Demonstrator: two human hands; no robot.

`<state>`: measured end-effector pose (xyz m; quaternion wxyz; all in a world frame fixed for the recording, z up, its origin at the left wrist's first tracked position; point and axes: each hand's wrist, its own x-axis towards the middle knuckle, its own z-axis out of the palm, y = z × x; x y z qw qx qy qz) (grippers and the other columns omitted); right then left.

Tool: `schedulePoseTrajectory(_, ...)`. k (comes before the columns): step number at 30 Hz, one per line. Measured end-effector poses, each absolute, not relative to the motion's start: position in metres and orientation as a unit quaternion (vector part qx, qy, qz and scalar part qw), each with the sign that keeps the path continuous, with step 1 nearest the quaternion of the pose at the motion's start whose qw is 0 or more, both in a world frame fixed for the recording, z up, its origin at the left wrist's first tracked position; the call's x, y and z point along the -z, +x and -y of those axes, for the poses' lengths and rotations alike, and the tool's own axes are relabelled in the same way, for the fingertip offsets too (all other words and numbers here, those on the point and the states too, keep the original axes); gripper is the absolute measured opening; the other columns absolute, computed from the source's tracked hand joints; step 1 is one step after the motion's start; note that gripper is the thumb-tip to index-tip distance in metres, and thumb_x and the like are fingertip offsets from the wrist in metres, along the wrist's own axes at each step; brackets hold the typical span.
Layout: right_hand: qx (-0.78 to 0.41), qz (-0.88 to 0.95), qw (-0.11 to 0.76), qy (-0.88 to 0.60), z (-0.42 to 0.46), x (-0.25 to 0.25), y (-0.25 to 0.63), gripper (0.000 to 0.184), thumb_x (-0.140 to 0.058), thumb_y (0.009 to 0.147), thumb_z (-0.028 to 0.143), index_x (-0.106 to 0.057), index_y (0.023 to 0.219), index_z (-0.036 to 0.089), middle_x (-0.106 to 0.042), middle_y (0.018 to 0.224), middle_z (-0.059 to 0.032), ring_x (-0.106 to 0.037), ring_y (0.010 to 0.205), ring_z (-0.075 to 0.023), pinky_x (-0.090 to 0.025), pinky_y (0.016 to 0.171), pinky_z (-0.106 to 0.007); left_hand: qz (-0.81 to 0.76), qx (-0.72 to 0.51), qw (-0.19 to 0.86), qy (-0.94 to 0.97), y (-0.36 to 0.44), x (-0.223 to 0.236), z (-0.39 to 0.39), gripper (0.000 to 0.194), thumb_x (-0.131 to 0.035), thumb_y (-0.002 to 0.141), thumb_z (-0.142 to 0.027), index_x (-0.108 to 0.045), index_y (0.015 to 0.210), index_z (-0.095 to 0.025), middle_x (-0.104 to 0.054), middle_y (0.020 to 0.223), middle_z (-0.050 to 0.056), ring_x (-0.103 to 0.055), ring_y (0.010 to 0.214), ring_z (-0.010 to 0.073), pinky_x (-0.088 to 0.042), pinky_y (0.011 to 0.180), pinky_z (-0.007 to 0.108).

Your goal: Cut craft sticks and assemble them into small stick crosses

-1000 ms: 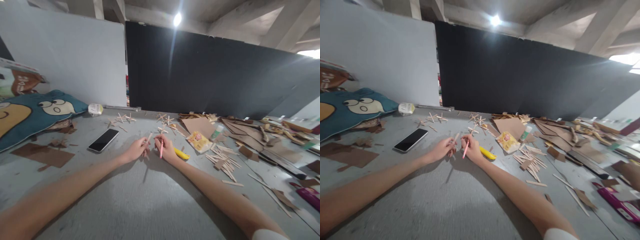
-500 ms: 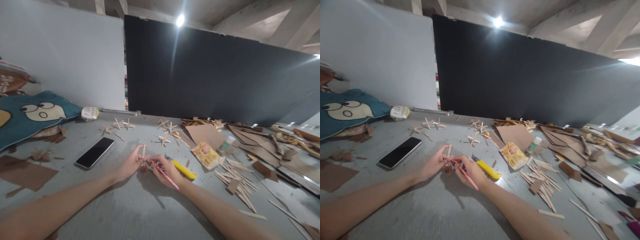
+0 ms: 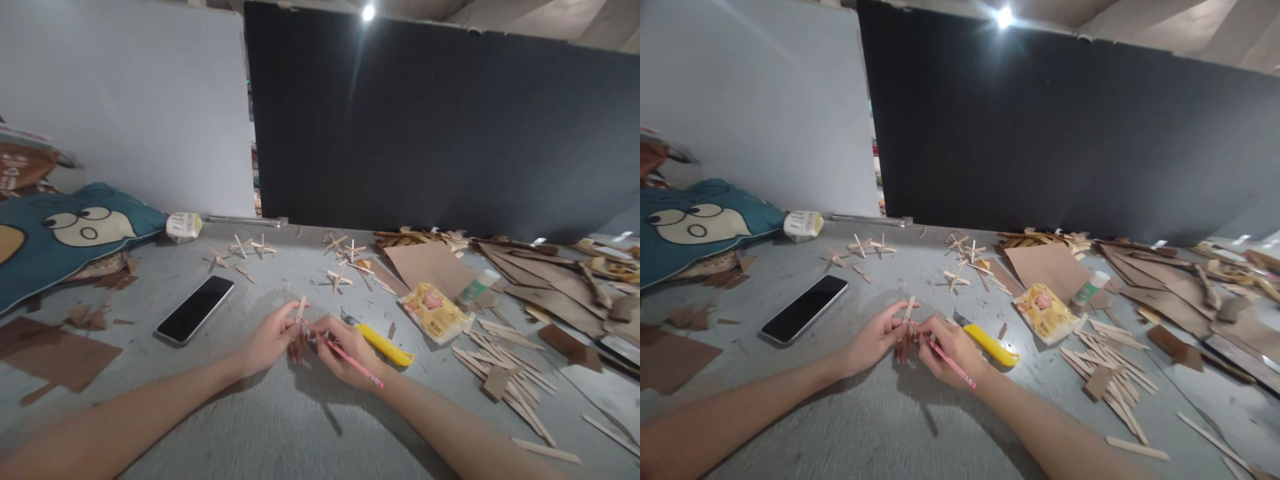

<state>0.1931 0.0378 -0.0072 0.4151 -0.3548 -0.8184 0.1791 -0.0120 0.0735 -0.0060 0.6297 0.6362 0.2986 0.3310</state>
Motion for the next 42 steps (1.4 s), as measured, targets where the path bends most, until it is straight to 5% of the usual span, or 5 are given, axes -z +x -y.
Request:
schedulePoseTrajectory(18, -0.172, 0.82, 0.415, -0.356, -0.04, 0.0101, 0.1943, 0.016, -0.053, 0.097, 0.019, -0.062, 0.109, 0.021, -0.075, 0.09, -0.0044, -0.068, 0.071, -0.0157, -0.053, 0.067, -0.026, -0.315, -0.32, 0.619, 0.644, -0.0121, 0.0, -0.0717, 0.072, -0.063, 0.089, -0.072, -0.045, 0.132, -0.018, -0.066, 0.067, -0.002, -0.063, 0.051, 0.0165, -0.05, 0.051, 0.028)
schedulePoseTrajectory(42, -0.179, 0.797, 0.417, -0.398, -0.0384, 0.0105, 0.1954, 0.014, -0.052, 0.098, 0.023, -0.063, 0.106, 0.022, -0.07, 0.078, -0.001, -0.063, 0.06, -0.0127, -0.048, 0.059, -0.022, -0.3, -0.342, 0.637, 0.622, -0.0112, 0.0025, -0.0705, 0.051, -0.063, 0.095, -0.062, -0.043, 0.121, -0.023, -0.066, 0.072, -0.003, -0.067, 0.054, 0.0164, -0.052, 0.053, 0.027)
